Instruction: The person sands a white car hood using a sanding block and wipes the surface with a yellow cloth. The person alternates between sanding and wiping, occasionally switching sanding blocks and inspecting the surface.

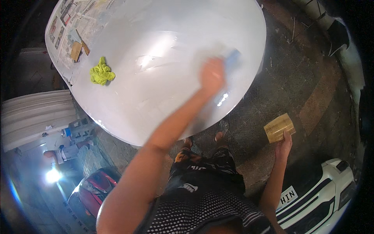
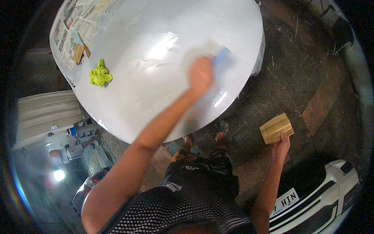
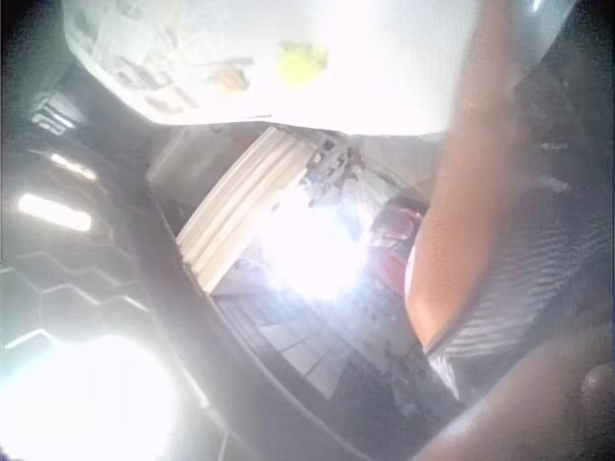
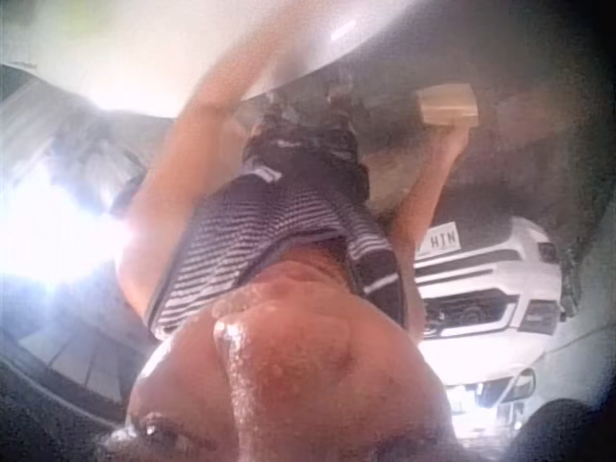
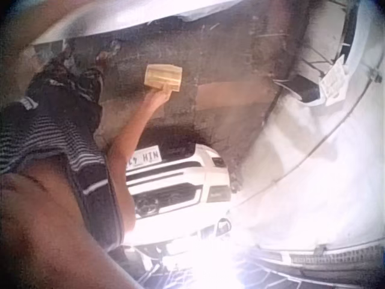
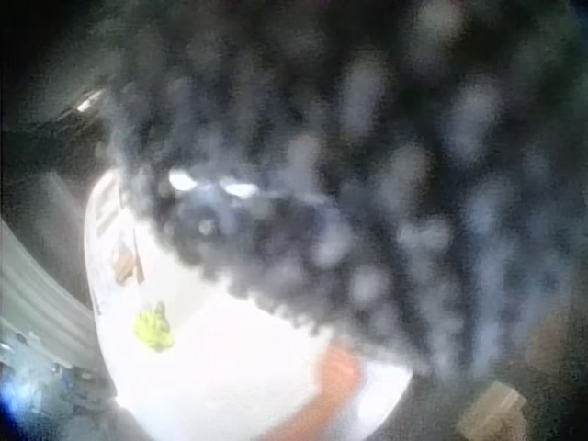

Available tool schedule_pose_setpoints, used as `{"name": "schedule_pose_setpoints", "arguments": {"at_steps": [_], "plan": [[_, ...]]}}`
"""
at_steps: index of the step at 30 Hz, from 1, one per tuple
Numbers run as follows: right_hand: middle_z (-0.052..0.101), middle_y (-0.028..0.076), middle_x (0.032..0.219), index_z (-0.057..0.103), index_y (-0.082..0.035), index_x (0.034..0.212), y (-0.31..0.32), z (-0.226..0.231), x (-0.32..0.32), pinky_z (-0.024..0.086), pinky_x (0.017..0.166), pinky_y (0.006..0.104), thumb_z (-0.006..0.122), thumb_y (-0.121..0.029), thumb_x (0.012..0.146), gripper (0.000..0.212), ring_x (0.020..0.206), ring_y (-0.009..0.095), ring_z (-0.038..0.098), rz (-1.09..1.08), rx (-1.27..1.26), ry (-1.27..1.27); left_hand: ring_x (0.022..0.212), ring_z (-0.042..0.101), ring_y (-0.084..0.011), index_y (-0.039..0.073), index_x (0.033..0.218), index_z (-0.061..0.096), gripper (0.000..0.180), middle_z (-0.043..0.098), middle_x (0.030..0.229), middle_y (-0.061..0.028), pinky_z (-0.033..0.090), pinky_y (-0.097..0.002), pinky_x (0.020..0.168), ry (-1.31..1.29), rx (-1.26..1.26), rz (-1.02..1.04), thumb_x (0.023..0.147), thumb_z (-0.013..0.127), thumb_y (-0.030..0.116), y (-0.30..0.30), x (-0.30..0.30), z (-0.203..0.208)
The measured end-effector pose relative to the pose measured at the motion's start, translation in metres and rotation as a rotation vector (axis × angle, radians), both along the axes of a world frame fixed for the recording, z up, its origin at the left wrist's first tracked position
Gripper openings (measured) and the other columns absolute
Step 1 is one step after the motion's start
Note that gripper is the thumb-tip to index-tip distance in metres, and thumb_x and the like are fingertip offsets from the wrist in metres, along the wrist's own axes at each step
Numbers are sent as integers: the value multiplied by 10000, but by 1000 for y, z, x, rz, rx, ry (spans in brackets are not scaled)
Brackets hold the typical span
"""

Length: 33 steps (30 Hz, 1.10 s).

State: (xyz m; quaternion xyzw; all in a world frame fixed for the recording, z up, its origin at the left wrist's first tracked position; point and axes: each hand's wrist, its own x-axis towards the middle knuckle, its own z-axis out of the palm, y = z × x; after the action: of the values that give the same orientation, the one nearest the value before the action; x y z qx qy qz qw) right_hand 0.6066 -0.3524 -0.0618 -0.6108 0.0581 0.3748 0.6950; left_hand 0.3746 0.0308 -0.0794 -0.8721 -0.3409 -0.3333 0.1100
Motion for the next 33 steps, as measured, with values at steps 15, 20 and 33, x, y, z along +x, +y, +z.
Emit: {"name": "schedule_pose_setpoints", "arguments": {"at_steps": [15, 20, 33], "plan": [[597, 149, 1309, 479, 47, 1406, -30, 1, -34, 462, 1067, 452, 583, -221, 1040, 466, 1210, 278, 607, -50, -248, 66, 796, 670, -278, 60, 1029, 662, 151, 676, 898, -147, 529, -422, 668, 254, 125, 506, 957, 555, 140, 147, -51, 31], [622, 131, 1282, 510, 48, 1378, 32, -19, -36, 496, 1025, 410, 585, -178, 1051, 405, 1183, 236, 620, 55, -125, 127, 1033, 633, -360, -28, 1206, 607, 427, 634, 1145, -204, 547, -476, 832, 235, -576, -101, 791, 673, 49, -61, 48, 11], [688, 96, 1197, 583, 24, 1284, 164, 84, -221, 544, 927, 331, 556, -166, 1068, 289, 1056, 168, 679, 508, 334, 293, 1148, 528, -414, -10, 1446, 520, 547, 531, 1280, -257, 420, -499, 1024, -375, -841, -31, 958, 649, 200, -164, -131, 100]]}}
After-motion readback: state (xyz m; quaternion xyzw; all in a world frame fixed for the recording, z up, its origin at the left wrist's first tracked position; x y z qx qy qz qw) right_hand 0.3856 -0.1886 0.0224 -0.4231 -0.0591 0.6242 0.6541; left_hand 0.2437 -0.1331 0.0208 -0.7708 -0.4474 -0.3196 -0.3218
